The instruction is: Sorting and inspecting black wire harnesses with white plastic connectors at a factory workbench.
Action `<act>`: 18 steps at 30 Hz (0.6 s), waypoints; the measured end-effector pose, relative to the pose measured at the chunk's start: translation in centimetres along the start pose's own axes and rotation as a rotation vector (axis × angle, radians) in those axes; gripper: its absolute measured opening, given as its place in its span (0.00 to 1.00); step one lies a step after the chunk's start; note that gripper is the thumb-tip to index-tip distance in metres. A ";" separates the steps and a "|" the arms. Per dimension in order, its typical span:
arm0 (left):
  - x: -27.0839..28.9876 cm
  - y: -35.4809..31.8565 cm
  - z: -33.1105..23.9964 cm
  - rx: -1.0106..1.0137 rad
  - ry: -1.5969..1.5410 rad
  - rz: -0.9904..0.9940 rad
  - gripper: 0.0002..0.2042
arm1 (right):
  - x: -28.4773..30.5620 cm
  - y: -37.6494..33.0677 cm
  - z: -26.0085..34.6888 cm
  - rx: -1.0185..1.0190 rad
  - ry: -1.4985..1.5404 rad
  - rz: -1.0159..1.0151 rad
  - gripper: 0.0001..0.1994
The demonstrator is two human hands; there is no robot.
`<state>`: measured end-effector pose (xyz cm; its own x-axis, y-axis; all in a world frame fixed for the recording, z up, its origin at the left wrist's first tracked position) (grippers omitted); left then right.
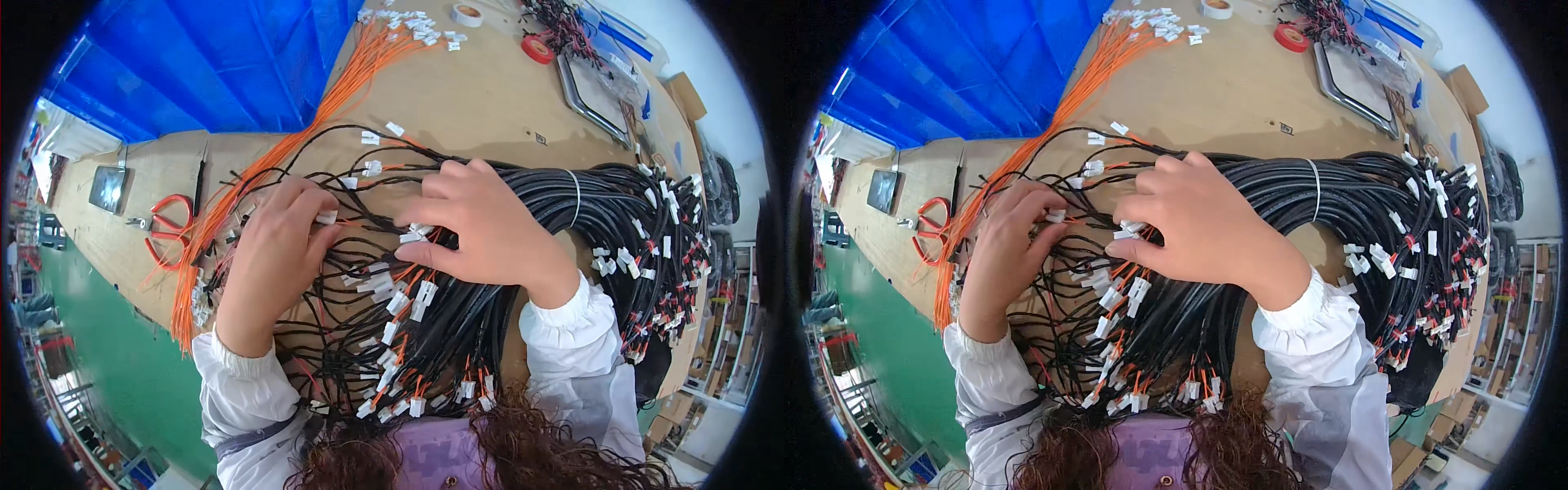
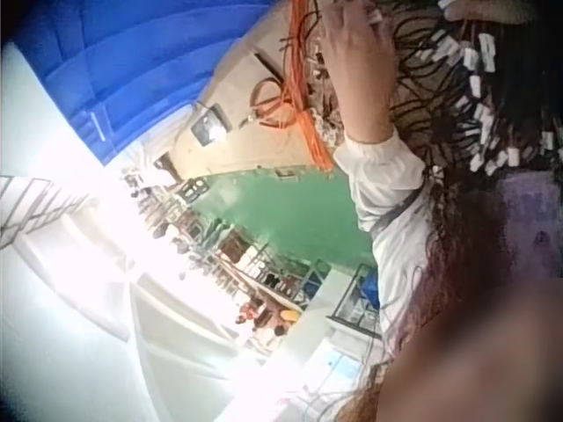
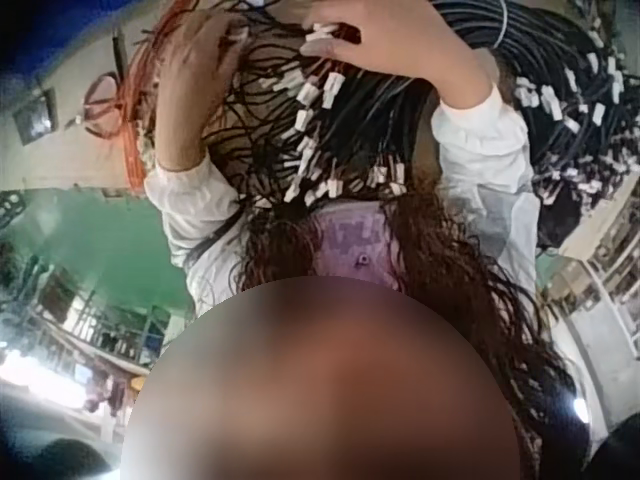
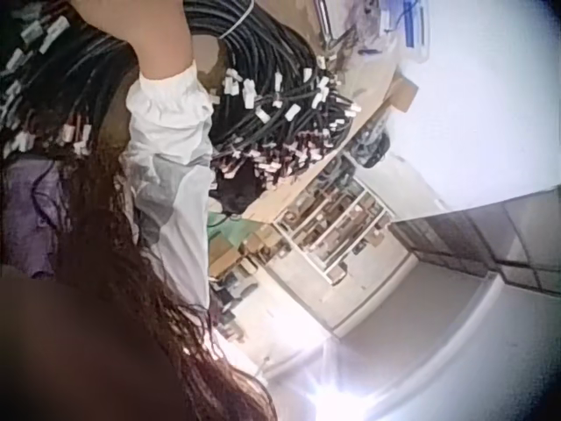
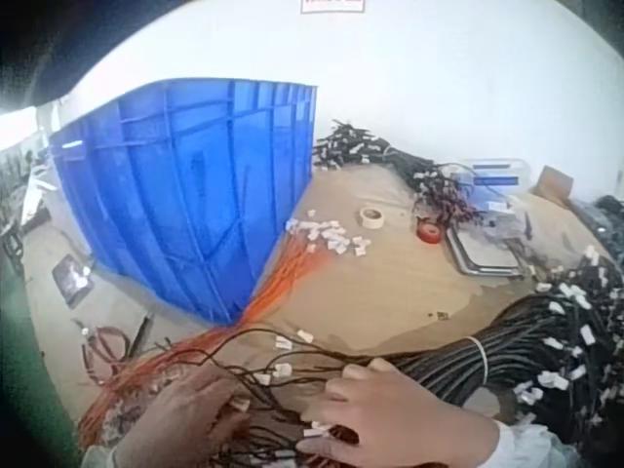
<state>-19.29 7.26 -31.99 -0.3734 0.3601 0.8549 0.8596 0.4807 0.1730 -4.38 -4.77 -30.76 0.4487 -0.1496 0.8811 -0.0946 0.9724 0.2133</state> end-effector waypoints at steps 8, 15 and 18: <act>0.3 0.0 1.4 0.042 -0.213 0.029 0.06 | 0.1 0.0 0.0 -0.013 -0.004 -0.002 0.15; 0.6 0.1 0.8 -0.051 -0.144 0.040 0.05 | 0.0 0.1 -0.2 -0.050 0.017 -0.031 0.15; 0.3 0.6 -0.4 -0.192 -0.152 0.186 0.04 | 0.1 0.0 -0.8 -0.141 0.054 -0.122 0.14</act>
<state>-18.74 7.35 -31.45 -0.2385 0.5502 0.8003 0.9630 0.2405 0.1216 -3.65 -4.69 -30.98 0.4968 -0.2621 0.8274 0.0876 0.9636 0.2527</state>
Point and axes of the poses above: each hand's wrist, its own y-axis towards the middle knuckle, its own x-axis out of the back of the hand, z = x × y, the point moved 5 cm from there along y, towards the middle knuckle, and after that the axes turned 5 degrees about y, right-handed, at the moved point
